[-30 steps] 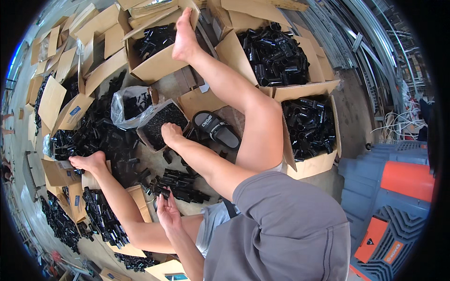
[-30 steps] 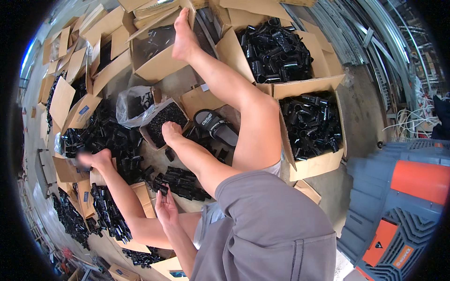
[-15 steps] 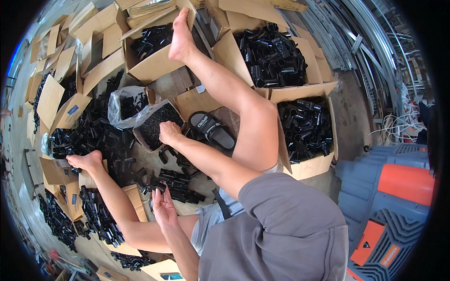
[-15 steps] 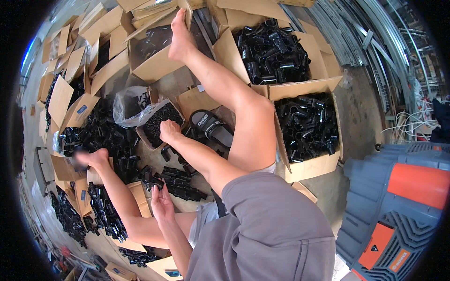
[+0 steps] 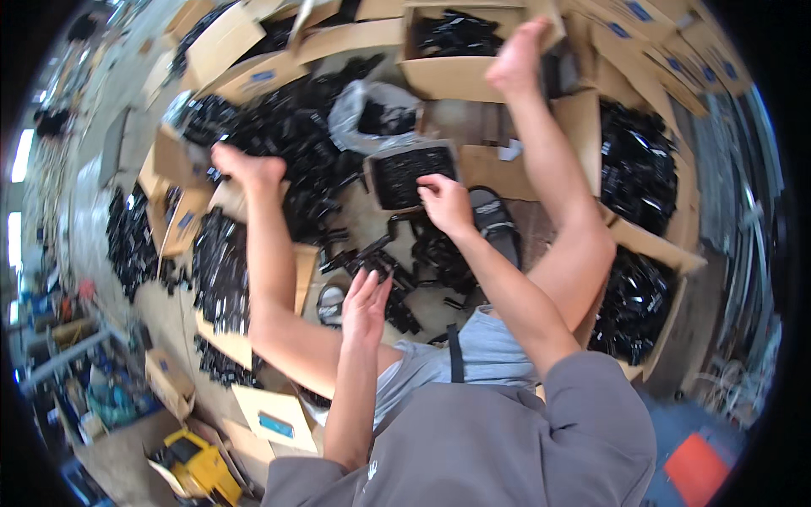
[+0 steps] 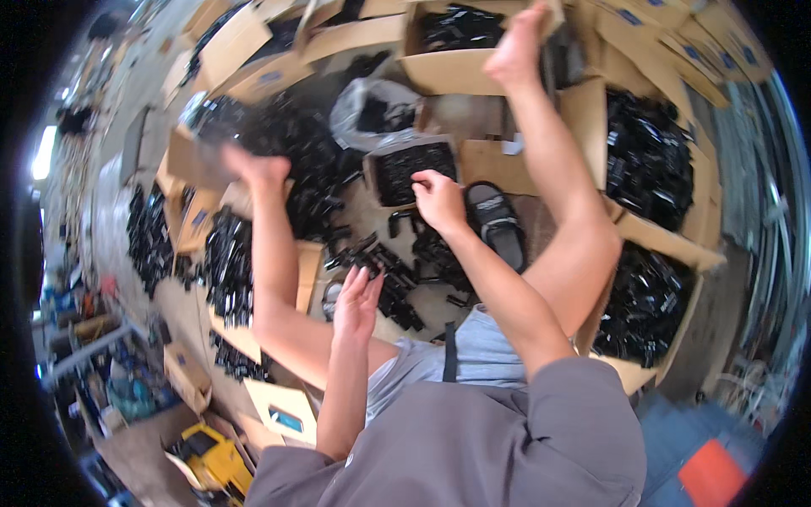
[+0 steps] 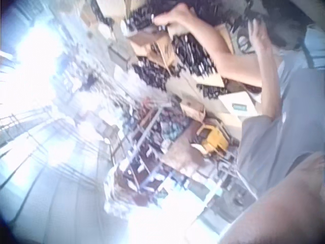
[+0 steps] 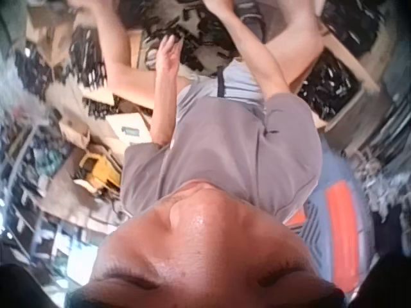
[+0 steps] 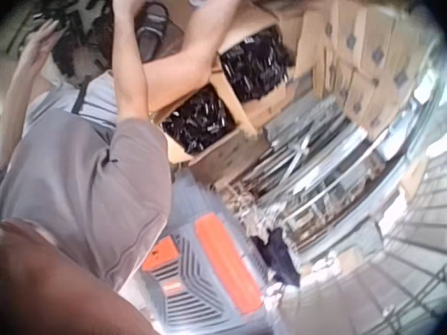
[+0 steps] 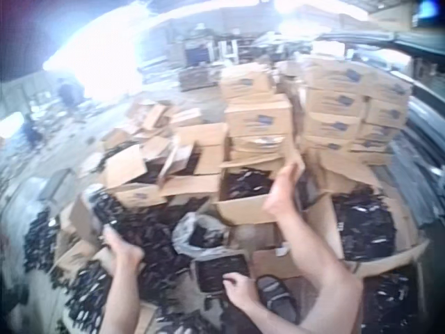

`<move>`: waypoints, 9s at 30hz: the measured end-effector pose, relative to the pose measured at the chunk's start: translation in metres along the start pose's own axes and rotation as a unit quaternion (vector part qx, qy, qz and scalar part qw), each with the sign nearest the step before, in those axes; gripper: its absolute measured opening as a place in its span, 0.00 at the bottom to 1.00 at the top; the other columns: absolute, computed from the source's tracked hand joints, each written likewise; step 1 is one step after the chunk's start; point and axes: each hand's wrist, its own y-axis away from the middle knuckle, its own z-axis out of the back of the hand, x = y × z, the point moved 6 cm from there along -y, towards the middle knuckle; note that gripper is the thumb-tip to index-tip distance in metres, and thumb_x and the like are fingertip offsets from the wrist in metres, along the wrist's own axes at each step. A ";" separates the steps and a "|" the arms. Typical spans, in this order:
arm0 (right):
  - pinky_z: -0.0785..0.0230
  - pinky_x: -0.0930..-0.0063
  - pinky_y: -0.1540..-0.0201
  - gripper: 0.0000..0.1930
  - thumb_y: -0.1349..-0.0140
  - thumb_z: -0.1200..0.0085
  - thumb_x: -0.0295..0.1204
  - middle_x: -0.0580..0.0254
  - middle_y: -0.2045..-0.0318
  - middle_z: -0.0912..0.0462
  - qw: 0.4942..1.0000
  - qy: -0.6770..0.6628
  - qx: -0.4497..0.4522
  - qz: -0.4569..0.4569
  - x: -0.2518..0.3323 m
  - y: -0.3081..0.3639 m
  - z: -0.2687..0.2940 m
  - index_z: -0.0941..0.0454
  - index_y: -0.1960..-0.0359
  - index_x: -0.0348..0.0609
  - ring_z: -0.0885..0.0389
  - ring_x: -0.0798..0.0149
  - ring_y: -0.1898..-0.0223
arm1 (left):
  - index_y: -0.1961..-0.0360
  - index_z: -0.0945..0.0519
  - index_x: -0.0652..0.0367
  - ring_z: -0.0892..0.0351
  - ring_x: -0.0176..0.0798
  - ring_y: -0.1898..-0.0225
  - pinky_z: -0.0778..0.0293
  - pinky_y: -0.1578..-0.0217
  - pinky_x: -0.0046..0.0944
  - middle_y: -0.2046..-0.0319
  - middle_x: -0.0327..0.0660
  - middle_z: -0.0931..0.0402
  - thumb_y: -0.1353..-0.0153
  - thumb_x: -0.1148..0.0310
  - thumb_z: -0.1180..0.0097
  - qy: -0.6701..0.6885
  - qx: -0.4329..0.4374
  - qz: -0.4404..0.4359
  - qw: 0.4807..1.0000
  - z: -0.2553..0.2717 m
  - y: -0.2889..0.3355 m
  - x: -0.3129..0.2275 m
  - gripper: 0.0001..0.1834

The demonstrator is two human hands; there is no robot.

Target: The person sits on the floor and assembles black plastic components by hand, selecting screws from a container and inserting them into the parts.

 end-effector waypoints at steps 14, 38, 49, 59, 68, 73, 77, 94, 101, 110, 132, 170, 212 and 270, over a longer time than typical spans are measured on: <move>0.25 0.79 0.56 0.09 0.38 0.32 0.21 0.60 0.62 0.10 0.899 -0.378 0.084 -0.203 0.058 0.122 -0.033 0.12 0.57 0.31 0.15 0.73 0.61 | 0.33 0.25 0.66 0.19 0.32 0.47 0.22 0.46 0.34 0.43 0.40 0.18 0.31 0.76 0.36 -0.073 -0.018 -0.123 0.990 -0.038 0.012 0.011 0.26; 0.28 0.79 0.57 0.06 0.31 0.36 0.25 0.65 0.64 0.13 0.959 -0.249 0.078 -0.114 0.070 0.134 -0.029 0.15 0.59 0.33 0.19 0.76 0.63 | 0.35 0.22 0.70 0.20 0.29 0.47 0.23 0.44 0.31 0.45 0.42 0.17 0.34 0.78 0.34 -0.106 -0.017 -0.221 0.969 -0.030 0.017 0.005 0.26; 0.33 0.81 0.65 0.04 0.29 0.38 0.25 0.70 0.67 0.16 0.943 -0.303 0.021 -0.139 0.060 0.142 -0.040 0.15 0.61 0.36 0.24 0.78 0.67 | 0.35 0.23 0.71 0.19 0.28 0.51 0.21 0.49 0.30 0.47 0.43 0.16 0.33 0.76 0.35 -0.117 -0.050 -0.229 0.965 -0.029 0.022 0.006 0.25; 0.30 0.80 0.63 0.09 0.32 0.35 0.27 0.65 0.68 0.13 0.964 -0.248 0.037 -0.090 0.093 0.145 -0.036 0.15 0.61 0.31 0.20 0.76 0.68 | 0.34 0.23 0.71 0.19 0.27 0.51 0.21 0.49 0.30 0.47 0.43 0.15 0.32 0.76 0.34 -0.098 -0.038 -0.232 0.967 -0.025 0.016 0.004 0.26; 0.27 0.80 0.59 0.08 0.31 0.37 0.27 0.65 0.63 0.12 0.989 -0.107 0.063 -0.082 0.092 0.146 -0.025 0.16 0.59 0.31 0.18 0.75 0.64 | 0.35 0.23 0.72 0.19 0.29 0.49 0.22 0.46 0.31 0.45 0.44 0.16 0.33 0.76 0.34 -0.124 -0.048 -0.246 0.960 -0.023 0.020 0.009 0.26; 0.29 0.81 0.62 0.09 0.31 0.36 0.28 0.66 0.66 0.13 0.968 -0.238 0.017 -0.073 0.071 0.149 -0.028 0.16 0.63 0.31 0.20 0.76 0.68 | 0.36 0.23 0.73 0.19 0.29 0.49 0.22 0.46 0.31 0.45 0.44 0.16 0.33 0.76 0.34 -0.110 -0.034 -0.234 0.965 -0.024 0.021 0.015 0.26; 0.24 0.76 0.59 0.11 0.33 0.34 0.30 0.63 0.68 0.12 0.982 -0.161 0.042 -0.088 0.071 0.148 -0.025 0.15 0.58 0.32 0.16 0.72 0.66 | 0.36 0.23 0.72 0.19 0.29 0.48 0.22 0.46 0.32 0.45 0.43 0.16 0.33 0.77 0.35 -0.117 -0.027 -0.222 0.968 -0.024 0.019 0.015 0.25; 0.22 0.78 0.55 0.16 0.28 0.37 0.33 0.62 0.58 0.12 0.905 -0.364 0.145 -0.166 0.056 0.127 -0.022 0.21 0.45 0.37 0.15 0.73 0.58 | 0.35 0.23 0.70 0.17 0.31 0.48 0.22 0.45 0.33 0.45 0.42 0.16 0.33 0.77 0.34 -0.147 0.030 -0.188 0.971 -0.023 0.010 0.007 0.26; 0.24 0.80 0.58 0.15 0.29 0.36 0.31 0.65 0.60 0.13 0.915 -0.337 0.168 -0.146 0.056 0.122 -0.024 0.21 0.46 0.36 0.17 0.76 0.62 | 0.37 0.21 0.52 0.20 0.32 0.47 0.26 0.44 0.39 0.44 0.37 0.17 0.24 0.55 0.44 0.073 0.156 0.076 0.982 -0.023 -0.014 0.014 0.20; 0.23 0.76 0.57 0.15 0.26 0.40 0.36 0.61 0.58 0.12 0.946 -0.252 0.142 -0.148 0.029 0.104 -0.035 0.20 0.48 0.38 0.15 0.73 0.58 | 0.36 0.23 0.62 0.21 0.31 0.44 0.27 0.40 0.35 0.47 0.40 0.16 0.26 0.67 0.39 -0.159 0.059 -0.179 0.969 -0.010 -0.029 -0.035 0.21; 0.23 0.42 0.49 0.13 0.37 0.38 0.33 0.36 0.58 0.14 0.888 0.318 0.331 -0.040 -0.059 0.139 -0.139 0.17 0.57 0.36 0.15 0.34 0.53 | 0.39 0.21 0.63 0.20 0.29 0.52 0.23 0.48 0.35 0.55 0.37 0.17 0.29 0.75 0.40 -0.403 0.004 -0.299 0.865 0.046 0.015 -0.098 0.18; 0.16 0.65 0.54 0.18 0.42 0.33 0.19 0.52 0.53 0.10 0.944 0.126 0.020 0.305 0.122 0.155 -0.009 0.13 0.49 0.37 0.09 0.54 0.57 | 0.56 0.14 0.67 0.18 0.25 0.60 0.21 0.57 0.30 0.61 0.37 0.12 0.38 0.77 0.29 -0.258 0.095 -0.157 0.948 -0.041 0.014 -0.046 0.11; 0.21 0.76 0.57 0.07 0.38 0.35 0.19 0.56 0.62 0.11 0.952 -0.177 0.239 -0.076 0.115 0.111 -0.022 0.13 0.58 0.34 0.13 0.70 0.63 | 0.45 0.15 0.64 0.16 0.26 0.54 0.22 0.49 0.30 0.54 0.37 0.12 0.34 0.77 0.33 -0.209 0.122 -0.090 0.966 -0.012 0.012 -0.046 0.16; 0.34 0.79 0.68 0.16 0.26 0.40 0.41 0.73 0.72 0.20 0.931 -0.179 0.248 -0.199 0.017 0.123 -0.031 0.16 0.61 0.37 0.27 0.78 0.71 | 0.30 0.26 0.55 0.18 0.30 0.46 0.23 0.46 0.35 0.45 0.33 0.17 0.20 0.58 0.51 -0.084 0.135 0.097 0.982 -0.002 -0.013 0.040 0.23</move>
